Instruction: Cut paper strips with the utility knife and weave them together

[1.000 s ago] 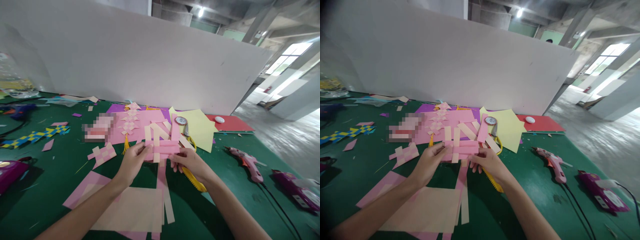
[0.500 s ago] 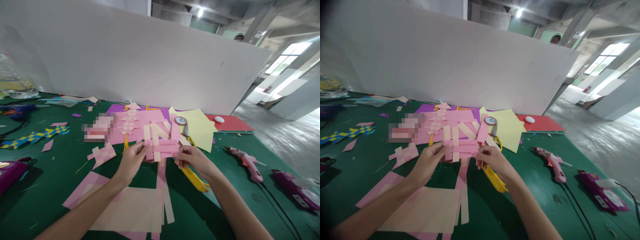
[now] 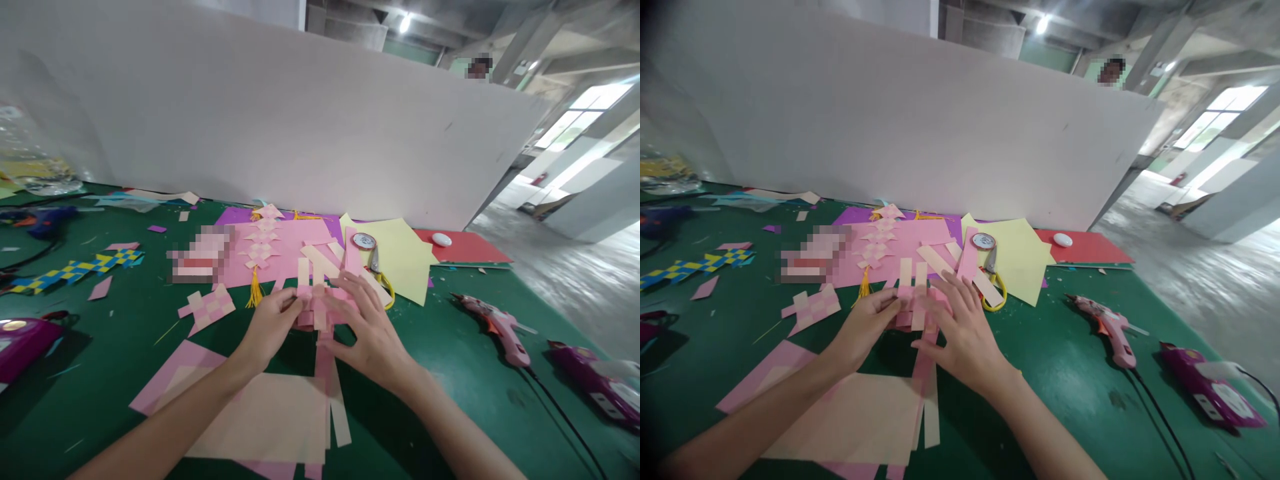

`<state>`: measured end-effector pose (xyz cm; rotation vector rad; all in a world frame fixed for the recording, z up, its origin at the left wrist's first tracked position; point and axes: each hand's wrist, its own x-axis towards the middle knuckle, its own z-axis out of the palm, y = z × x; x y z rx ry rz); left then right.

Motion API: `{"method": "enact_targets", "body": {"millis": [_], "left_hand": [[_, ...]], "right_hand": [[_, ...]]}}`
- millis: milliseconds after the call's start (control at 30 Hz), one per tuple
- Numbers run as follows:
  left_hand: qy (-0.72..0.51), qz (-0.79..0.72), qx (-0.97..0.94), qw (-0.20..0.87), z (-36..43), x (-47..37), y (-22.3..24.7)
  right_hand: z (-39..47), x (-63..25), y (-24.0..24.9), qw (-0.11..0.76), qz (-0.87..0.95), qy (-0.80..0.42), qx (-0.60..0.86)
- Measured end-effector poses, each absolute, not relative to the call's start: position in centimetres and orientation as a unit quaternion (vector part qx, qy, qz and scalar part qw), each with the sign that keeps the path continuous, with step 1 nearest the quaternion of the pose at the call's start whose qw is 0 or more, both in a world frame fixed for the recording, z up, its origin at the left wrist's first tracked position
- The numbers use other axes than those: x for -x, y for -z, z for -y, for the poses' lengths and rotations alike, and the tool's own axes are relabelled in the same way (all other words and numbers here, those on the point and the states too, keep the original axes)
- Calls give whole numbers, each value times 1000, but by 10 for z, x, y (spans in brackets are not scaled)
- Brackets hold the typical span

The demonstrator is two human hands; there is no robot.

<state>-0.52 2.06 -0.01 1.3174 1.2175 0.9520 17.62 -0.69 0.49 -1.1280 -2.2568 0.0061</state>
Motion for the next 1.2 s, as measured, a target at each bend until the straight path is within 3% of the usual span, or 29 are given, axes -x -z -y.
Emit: {"method": "enact_targets", "body": {"millis": [800,1033,1200], "left_hand": [[-361,-423,-561,614,-20,4,8],[-485,-481,-498,535,-26,10,0],[-528,-481,-473,516,-30,13,-2]], "right_hand": [[1,-178,5,295,866,-20,402],[-8,-190,10,322,773,5,546],[-5,-175,22,247,785,45,567]]}}
